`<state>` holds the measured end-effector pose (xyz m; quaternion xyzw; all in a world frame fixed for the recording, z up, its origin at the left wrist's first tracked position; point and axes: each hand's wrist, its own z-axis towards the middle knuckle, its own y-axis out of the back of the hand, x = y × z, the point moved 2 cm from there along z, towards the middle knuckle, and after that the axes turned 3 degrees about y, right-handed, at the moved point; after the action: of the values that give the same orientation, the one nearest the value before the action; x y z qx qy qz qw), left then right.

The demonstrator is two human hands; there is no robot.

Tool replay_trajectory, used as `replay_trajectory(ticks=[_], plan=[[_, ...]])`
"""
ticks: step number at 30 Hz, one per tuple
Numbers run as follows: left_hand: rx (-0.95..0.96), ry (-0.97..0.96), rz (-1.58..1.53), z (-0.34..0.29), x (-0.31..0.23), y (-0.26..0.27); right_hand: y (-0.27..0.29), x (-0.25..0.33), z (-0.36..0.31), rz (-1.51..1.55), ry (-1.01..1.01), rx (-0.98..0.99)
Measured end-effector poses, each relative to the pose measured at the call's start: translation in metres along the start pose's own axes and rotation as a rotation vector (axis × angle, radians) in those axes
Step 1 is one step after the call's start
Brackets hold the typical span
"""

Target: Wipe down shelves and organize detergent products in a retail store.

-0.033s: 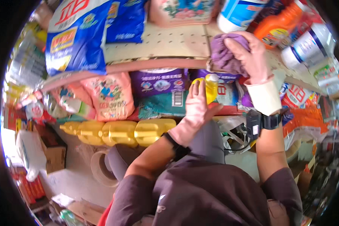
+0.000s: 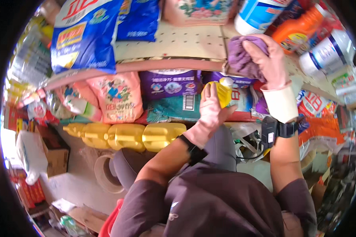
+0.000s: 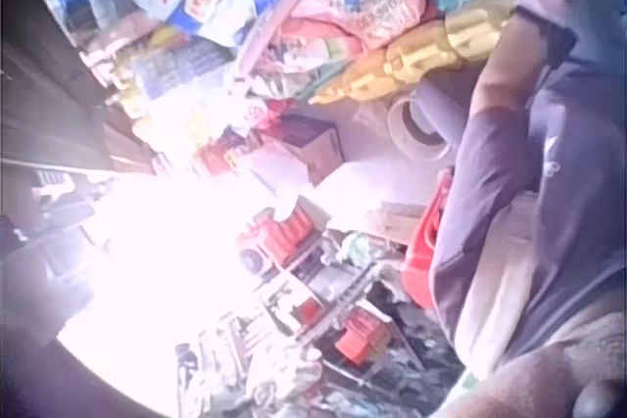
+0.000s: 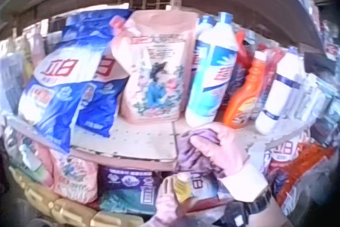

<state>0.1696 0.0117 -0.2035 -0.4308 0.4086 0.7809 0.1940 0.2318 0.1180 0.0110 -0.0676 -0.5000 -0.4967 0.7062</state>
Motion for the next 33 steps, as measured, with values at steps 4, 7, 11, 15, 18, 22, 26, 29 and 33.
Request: replay_trajectory(ticks=[4,7,11,15,18,22,26,29,33], plan=[[0.009,0.268,0.173,0.026,-0.012,-0.030,0.013,-0.019,-0.005,0.029,-0.041,-0.115],[0.069,0.289,0.101,0.044,0.012,-0.040,0.010,-0.025,-0.007,0.058,-0.042,-0.109],[-0.065,0.263,-0.311,0.019,0.063,-0.026,-0.006,-0.010,-0.008,0.171,0.014,-0.082],[-0.190,0.533,-0.876,-0.019,0.069,-0.004,0.014,-0.014,-0.015,0.153,-0.063,-0.077],[-0.346,0.623,-1.021,-0.033,0.078,0.022,0.013,-0.013,-0.019,0.085,0.160,-0.135],[-0.241,0.608,-0.884,-0.038,0.086,0.065,-0.002,0.013,-0.043,0.161,-0.045,-0.272],[-0.207,0.500,-0.804,-0.047,0.063,0.098,-0.047,0.003,-0.097,-0.092,0.224,-0.407],[-0.062,0.393,-0.693,-0.046,0.016,0.127,-0.099,-0.012,-0.110,-0.026,0.296,-0.148],[-0.124,0.367,-0.646,-0.051,-0.050,0.167,-0.121,-0.029,-0.103,-0.086,0.232,0.358]])
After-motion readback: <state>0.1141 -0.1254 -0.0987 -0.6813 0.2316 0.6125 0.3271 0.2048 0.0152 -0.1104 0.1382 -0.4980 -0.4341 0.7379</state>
